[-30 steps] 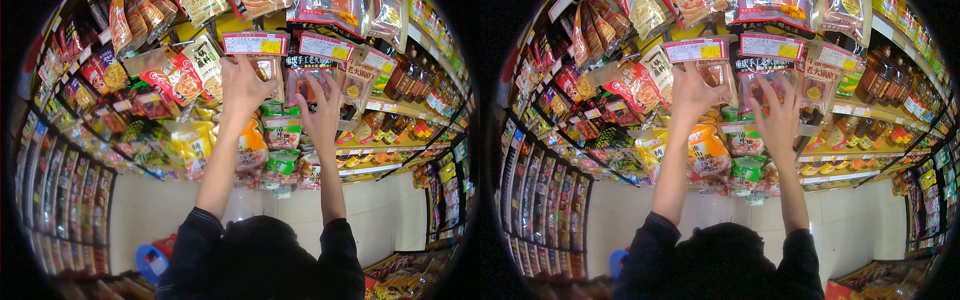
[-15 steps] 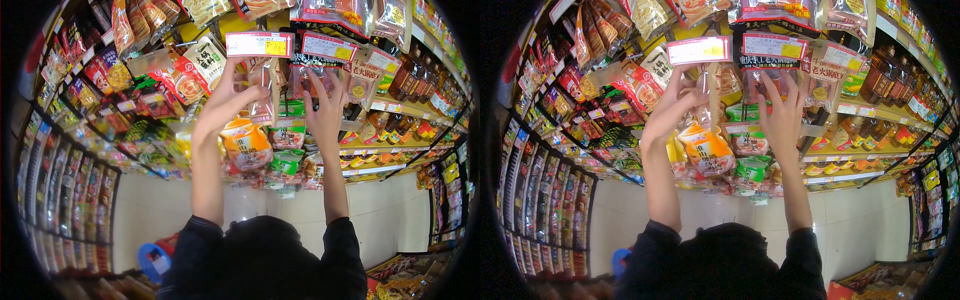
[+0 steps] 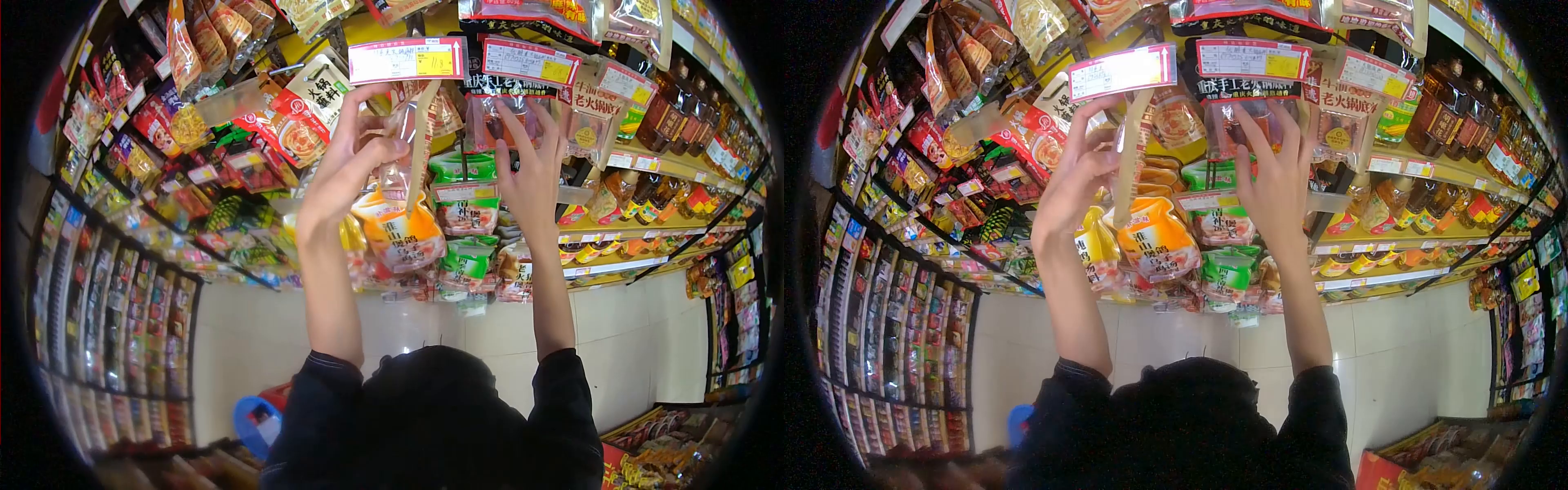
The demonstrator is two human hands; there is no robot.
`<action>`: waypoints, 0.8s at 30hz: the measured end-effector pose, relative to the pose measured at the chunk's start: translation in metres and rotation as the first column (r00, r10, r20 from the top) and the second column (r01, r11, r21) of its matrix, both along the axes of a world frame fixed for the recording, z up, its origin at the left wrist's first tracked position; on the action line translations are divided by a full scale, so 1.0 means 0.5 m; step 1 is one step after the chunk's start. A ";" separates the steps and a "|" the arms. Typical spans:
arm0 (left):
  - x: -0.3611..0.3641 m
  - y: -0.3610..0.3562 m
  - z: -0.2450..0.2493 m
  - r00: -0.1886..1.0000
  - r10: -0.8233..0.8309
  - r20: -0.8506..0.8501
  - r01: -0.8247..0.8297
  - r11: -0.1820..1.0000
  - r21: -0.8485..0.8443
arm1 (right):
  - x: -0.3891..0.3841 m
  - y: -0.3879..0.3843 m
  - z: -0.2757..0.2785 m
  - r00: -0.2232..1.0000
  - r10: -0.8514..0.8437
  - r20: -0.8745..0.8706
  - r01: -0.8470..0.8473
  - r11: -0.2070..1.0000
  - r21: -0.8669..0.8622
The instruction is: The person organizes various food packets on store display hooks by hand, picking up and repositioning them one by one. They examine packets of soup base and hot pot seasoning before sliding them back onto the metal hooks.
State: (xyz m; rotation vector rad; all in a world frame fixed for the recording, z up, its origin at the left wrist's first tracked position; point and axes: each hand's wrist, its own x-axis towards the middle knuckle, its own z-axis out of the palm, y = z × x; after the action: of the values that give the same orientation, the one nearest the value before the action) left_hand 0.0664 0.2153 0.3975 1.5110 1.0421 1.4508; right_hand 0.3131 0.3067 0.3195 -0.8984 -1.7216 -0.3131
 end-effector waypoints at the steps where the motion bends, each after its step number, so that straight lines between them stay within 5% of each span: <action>1: 0.001 -0.001 0.005 0.999 0.017 -0.029 -0.016 1.000 0.022 | 0.001 0.001 0.000 1.000 -0.005 0.007 0.005 1.000 0.007; 6: 0.032 -0.011 -0.010 0.811 0.410 -0.417 -0.318 0.907 0.275 | -0.001 0.003 0.003 0.999 -0.029 0.019 0.028 0.999 0.020; 24: 0.141 -0.002 -0.064 0.377 0.878 -0.294 -0.538 0.466 0.702 | 0.003 0.010 0.006 0.999 -0.026 0.034 0.025 0.999 0.029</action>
State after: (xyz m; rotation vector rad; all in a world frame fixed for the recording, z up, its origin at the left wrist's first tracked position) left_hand 0.1367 0.2143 0.3655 2.1404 2.1377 1.9871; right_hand 0.3144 0.3115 0.3224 -0.8993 -1.7337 -0.3715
